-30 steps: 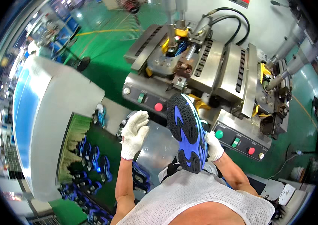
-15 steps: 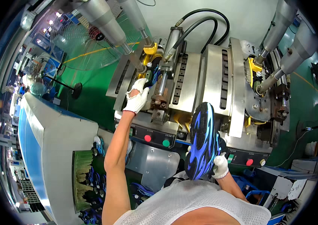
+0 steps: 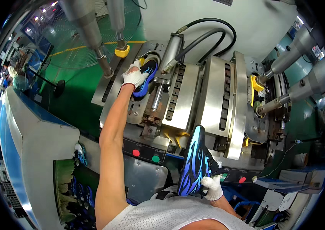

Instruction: The person assembles blue and black athletic shoes in a factory setting. They pick up shoe uppers and soles, place them into a hydraulic pressing machine, and operate the controls to bond the parts. The finished shoes are then placed onto a metal rack.

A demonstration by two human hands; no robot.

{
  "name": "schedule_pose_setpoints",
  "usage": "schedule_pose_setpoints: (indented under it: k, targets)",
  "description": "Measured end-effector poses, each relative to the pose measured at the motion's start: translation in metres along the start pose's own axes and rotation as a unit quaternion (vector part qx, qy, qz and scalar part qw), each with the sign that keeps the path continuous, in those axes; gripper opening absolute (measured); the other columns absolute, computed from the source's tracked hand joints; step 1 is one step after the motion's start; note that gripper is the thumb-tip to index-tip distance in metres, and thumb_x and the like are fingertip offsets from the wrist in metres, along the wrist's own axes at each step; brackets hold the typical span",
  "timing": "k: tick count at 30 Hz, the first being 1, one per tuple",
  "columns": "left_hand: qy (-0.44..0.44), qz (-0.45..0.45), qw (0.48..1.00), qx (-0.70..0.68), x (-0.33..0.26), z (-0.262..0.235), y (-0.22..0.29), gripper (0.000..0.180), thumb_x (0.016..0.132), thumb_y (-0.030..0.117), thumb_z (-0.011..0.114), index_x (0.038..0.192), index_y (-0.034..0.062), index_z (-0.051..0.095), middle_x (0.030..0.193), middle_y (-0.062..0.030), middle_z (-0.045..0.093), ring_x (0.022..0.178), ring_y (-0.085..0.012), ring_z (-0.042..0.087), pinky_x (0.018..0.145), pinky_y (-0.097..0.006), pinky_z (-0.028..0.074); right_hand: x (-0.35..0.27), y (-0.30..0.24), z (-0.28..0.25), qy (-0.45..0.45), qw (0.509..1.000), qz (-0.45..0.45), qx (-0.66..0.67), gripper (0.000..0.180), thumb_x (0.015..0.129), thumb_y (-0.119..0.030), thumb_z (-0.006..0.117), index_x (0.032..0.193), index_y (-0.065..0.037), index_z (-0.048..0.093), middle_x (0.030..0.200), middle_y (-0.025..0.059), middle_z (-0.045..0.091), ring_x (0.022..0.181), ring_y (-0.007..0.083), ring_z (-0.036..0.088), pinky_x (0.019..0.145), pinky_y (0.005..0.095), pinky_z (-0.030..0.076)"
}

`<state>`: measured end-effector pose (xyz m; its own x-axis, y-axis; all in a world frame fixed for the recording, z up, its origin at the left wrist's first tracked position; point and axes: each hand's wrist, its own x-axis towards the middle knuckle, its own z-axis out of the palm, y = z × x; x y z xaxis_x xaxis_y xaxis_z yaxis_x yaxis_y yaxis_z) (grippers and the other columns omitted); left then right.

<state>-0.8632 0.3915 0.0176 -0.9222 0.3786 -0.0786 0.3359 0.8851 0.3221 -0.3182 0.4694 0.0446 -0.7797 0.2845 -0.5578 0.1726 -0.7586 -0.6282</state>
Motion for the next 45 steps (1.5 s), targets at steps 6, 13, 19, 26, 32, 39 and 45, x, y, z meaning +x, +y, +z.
schedule_pose_setpoints:
  k: [6,13,19,26,32,39,45]
  targets:
    - [0.194,0.097,0.966,-0.143,-0.131,-0.086,-0.026,0.075,0.079,0.032,0.080,0.141,0.0040,0.051,0.137,-0.0190,0.061,0.125,-0.0320,0.060,0.105,-0.043,0.047,0.030,-0.019,0.084,0.035,0.998,-0.043,-0.031,0.042,0.083,-0.007,0.072,0.122,-0.003,0.059,0.095,0.0039,0.067,0.070,0.0122,0.060,0.058,0.0275,0.046]
    - [0.251,0.021,0.924,-0.288,-0.359,-0.079,-0.123,0.067,0.074,0.014,0.083,0.133,-0.0015,0.057,0.120,-0.0186,0.067,0.104,-0.0291,0.068,0.093,-0.040,0.053,0.187,-0.040,0.245,-0.128,0.990,-0.043,-0.047,0.023,0.089,-0.008,0.072,0.111,-0.006,0.066,0.092,0.0049,0.071,0.073,0.0173,0.070,0.067,0.0345,0.062]
    - [0.200,-0.234,0.920,-0.241,-0.519,0.020,-0.181,0.066,0.070,0.018,0.084,0.129,0.0019,0.059,0.115,-0.0174,0.067,0.102,-0.0328,0.066,0.093,-0.043,0.051,0.397,-0.033,0.302,0.104,0.954,-0.138,-0.244,0.021,0.078,-0.006,0.074,0.093,-0.010,0.060,0.070,0.0048,0.053,0.060,0.0200,0.049,0.055,0.0373,0.041]
    - [0.155,-0.459,0.859,-0.168,-0.613,0.110,-0.184,0.068,0.072,0.018,0.081,0.132,0.0012,0.056,0.110,-0.0168,0.063,0.103,-0.0342,0.063,0.092,-0.045,0.049,0.612,-0.005,0.195,0.263,0.773,-0.239,-0.526,0.025,0.085,-0.023,0.066,0.103,-0.005,0.065,0.094,0.0143,0.070,0.090,0.0286,0.069,0.080,0.0379,0.054]
    - [0.182,-0.568,0.796,-0.104,-0.648,0.160,-0.155,0.071,0.075,0.016,0.082,0.138,0.0000,0.052,0.119,-0.0189,0.064,0.108,-0.0347,0.064,0.094,-0.047,0.050,0.530,0.027,0.284,0.297,0.711,-0.211,-0.602,0.032,0.095,-0.036,0.055,0.111,-0.011,0.066,0.102,0.0127,0.068,0.093,0.0254,0.065,0.080,0.0365,0.053]
    - [0.276,-0.512,0.810,-0.073,-0.642,0.223,-0.158,0.067,0.075,0.019,0.083,0.133,0.0045,0.055,0.122,-0.0186,0.060,0.119,-0.0389,0.054,0.102,-0.049,0.044,0.569,-0.017,0.256,0.074,0.609,-0.281,-0.738,0.035,0.087,-0.029,0.072,0.113,-0.007,0.067,0.106,0.0100,0.072,0.092,0.0230,0.069,0.082,0.0414,0.056]
    - [0.297,-0.494,0.797,-0.179,-0.646,0.234,-0.163,0.067,0.077,0.024,0.080,0.135,0.0042,0.053,0.133,-0.0214,0.054,0.125,-0.0398,0.051,0.106,-0.048,0.042,0.534,-0.074,0.249,-0.124,0.760,-0.268,-0.579,0.049,0.088,-0.034,0.077,0.121,0.000,0.065,0.107,0.0112,0.070,0.089,0.0220,0.066,0.082,0.0390,0.055]
